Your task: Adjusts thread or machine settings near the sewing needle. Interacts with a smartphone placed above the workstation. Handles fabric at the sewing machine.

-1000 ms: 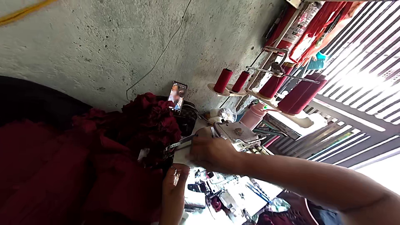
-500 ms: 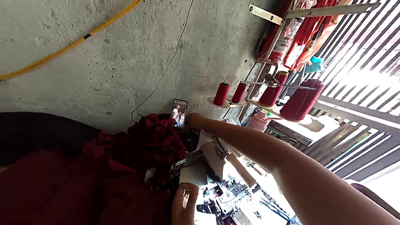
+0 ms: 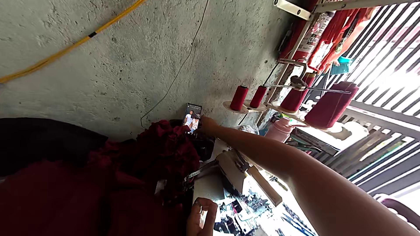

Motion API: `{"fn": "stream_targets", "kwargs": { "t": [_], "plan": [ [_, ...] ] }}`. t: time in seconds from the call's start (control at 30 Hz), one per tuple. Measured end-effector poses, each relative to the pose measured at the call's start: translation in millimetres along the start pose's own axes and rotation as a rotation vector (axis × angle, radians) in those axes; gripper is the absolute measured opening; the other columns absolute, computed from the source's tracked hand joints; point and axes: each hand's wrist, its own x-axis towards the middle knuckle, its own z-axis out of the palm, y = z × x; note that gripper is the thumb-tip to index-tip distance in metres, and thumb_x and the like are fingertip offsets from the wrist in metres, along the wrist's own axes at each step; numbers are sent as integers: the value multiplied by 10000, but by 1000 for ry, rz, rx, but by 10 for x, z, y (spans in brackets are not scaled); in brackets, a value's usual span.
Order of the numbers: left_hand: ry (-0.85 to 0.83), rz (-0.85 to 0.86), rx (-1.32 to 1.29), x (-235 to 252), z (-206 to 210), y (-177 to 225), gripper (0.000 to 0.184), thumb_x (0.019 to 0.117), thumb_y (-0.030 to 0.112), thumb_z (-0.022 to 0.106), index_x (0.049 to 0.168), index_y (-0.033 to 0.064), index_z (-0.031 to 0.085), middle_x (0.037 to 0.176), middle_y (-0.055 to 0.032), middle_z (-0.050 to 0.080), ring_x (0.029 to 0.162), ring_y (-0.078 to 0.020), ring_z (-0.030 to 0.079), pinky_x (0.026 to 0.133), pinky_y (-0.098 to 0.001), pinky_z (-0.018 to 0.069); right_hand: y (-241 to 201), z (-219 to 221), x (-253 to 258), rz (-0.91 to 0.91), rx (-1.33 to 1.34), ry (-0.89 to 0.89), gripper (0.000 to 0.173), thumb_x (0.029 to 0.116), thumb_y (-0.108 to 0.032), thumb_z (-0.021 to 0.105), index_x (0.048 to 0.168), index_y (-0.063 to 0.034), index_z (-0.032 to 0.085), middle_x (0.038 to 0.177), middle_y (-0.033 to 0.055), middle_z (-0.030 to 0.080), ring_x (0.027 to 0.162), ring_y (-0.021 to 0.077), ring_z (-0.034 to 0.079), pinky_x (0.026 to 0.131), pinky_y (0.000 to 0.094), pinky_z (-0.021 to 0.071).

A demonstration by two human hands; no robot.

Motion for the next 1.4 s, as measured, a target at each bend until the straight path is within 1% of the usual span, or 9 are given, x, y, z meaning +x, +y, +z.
{"fn": "stream_targets", "kwargs": {
  "t": [0.1, 0.17, 0.43, 0.77, 0.87, 0.97, 1.03, 1.3, 1.4],
  "plan": [
    [-9, -10, 17, -1, -5, 9, 131, 984, -10, 495, 1003, 58, 606, 931, 76, 656, 954, 11, 628, 928, -219, 515, 25, 9, 29, -8, 19, 10, 520, 1005, -324, 669, 1290, 84, 519, 1168, 291, 633, 1104, 438, 635, 942, 611, 492],
    [-17, -11, 22, -3, -7, 11, 129, 984, -9, 493, 1003, 56, 604, 934, 70, 655, 955, 8, 627, 930, -220, 513, 34, 13, 36, -11, 13, 6, 499, 1032, -327, 623, 1292, 86, 516, 1166, 292, 635, 1106, 436, 638, 945, 608, 493],
    [-31, 3, 14, 0, -14, 3, 129, 987, -11, 498, 1006, 59, 605, 939, 78, 656, 961, 17, 621, 931, -217, 510, -8, 32, 33, 18, -57, -18, 648, 920, -370, 773, 1316, 60, 492, 1167, 274, 636, 1102, 440, 637, 921, 619, 501],
    [-39, 15, 12, 2, -15, -9, 144, 986, -14, 495, 1007, 73, 607, 946, 85, 662, 968, 18, 625, 936, -216, 510, -13, 55, 29, 2, -41, -30, 690, 912, -382, 778, 1363, 44, 475, 1198, 281, 638, 1124, 450, 637, 928, 642, 499],
    [-36, 7, 10, 1, -14, -3, 144, 986, -15, 490, 1002, 65, 608, 941, 80, 658, 967, 14, 624, 937, -219, 510, 50, -7, 22, 18, 58, 31, 619, 974, -400, 701, 1310, 82, 508, 1161, 296, 631, 1093, 451, 633, 921, 631, 494],
    [-42, 19, 21, 3, -17, -11, 128, 984, -9, 496, 1009, 50, 607, 941, 70, 663, 965, 7, 628, 935, -228, 512, 104, -126, 28, 81, 160, 145, 449, 1056, -306, 563, 1267, 90, 532, 1136, 310, 630, 1084, 464, 632, 910, 632, 484],
    [-41, 13, 23, 4, -17, -5, 128, 986, -8, 495, 1007, 50, 608, 939, 69, 663, 964, 11, 628, 935, -226, 513, 119, -209, 37, 127, 195, 190, 388, 1075, -261, 520, 1275, 71, 522, 1130, 300, 636, 1077, 458, 639, 903, 624, 490],
    [-38, 9, 13, 4, -19, -11, 145, 984, -21, 482, 1007, 55, 603, 938, 78, 661, 960, 19, 625, 932, -219, 512, 157, -352, 86, 160, 233, 226, 383, 1064, -242, 551, 1290, 65, 518, 1168, 289, 630, 1112, 428, 629, 923, 594, 483],
    [-58, 44, -39, 10, -30, -61, 196, 1004, -24, 432, 1007, 106, 579, 944, 100, 664, 972, 17, 629, 942, -222, 513, 156, -373, 87, 141, 240, 215, 357, 1061, -223, 552, 1274, 61, 523, 1157, 283, 624, 1091, 419, 627, 916, 585, 479]
  ]
}}
